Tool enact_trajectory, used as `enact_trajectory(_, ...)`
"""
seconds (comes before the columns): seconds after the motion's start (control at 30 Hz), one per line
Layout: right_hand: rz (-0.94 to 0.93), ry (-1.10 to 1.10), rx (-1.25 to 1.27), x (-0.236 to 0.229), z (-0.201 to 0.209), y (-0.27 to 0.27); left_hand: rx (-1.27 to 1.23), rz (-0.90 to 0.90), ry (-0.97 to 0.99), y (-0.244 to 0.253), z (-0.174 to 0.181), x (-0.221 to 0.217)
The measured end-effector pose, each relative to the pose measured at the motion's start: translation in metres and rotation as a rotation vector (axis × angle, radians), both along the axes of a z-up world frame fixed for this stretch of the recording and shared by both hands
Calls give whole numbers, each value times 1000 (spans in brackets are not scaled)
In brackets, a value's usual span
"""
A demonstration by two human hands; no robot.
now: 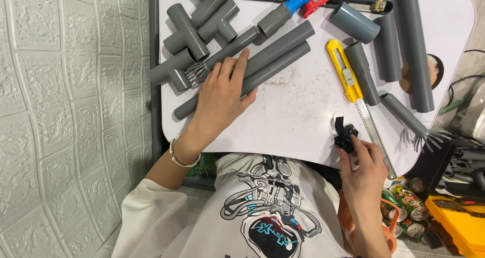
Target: Cleaning a work surface and organizing PVC plumbing components.
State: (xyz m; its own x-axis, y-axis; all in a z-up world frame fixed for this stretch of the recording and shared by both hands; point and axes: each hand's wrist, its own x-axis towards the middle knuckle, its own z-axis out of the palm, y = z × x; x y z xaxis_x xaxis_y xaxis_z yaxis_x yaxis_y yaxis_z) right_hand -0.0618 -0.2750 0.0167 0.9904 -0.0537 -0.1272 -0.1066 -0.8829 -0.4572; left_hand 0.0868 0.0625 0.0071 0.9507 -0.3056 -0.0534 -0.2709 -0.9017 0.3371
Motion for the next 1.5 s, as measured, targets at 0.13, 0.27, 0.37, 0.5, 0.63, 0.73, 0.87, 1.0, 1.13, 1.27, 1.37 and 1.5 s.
enact_trajectory(0.13, -3, 9, 1, 2, 0, 0, 138, -17, -75, -4, -16, -3)
enact_trajectory(0.27, -14, 30, 8, 0, -1, -1, 129, -44, -98, -4, -16, -3)
enact_trajectory(0.37, -12, 24, -2, -1, -6, -4, 79, -48, -87, -1, -9, 0)
enact_trajectory(0.5, 7, -33, 2, -2, -8, -5, -37, -33, -115, 2, 13, 0)
enact_trajectory(0.63, 4, -20, 6, -3, -10, -7, 122, -65, -122, 0, -20, -4)
enact_trajectory(0.73, -2, -28, 33, 0, -10, -5, 200, -113, -206, 1, -23, -4)
enact_trajectory(0.87, 14, -22, 28, -4, -11, -8, 58, -105, -171, 4, -5, -6)
enact_trajectory(1.0, 14, -6, 26, -3, -11, -10, -286, -49, 12, 7, 46, -6)
enact_trajectory(1.13, 23, -25, 29, -4, -11, -10, -521, -5, -140, 5, 87, -14)
enact_trajectory(1.27, 14, -8, 46, -4, -11, -10, -963, 304, -334, 1, 59, -30)
enact_trajectory(1.37, 2, -14, 68, -4, -9, -9, -1097, 251, -392, -2, 34, -31)
enact_trajectory(1.5, -5, -24, 54, -9, -14, -11, -1096, 212, -409, -1, 30, -48)
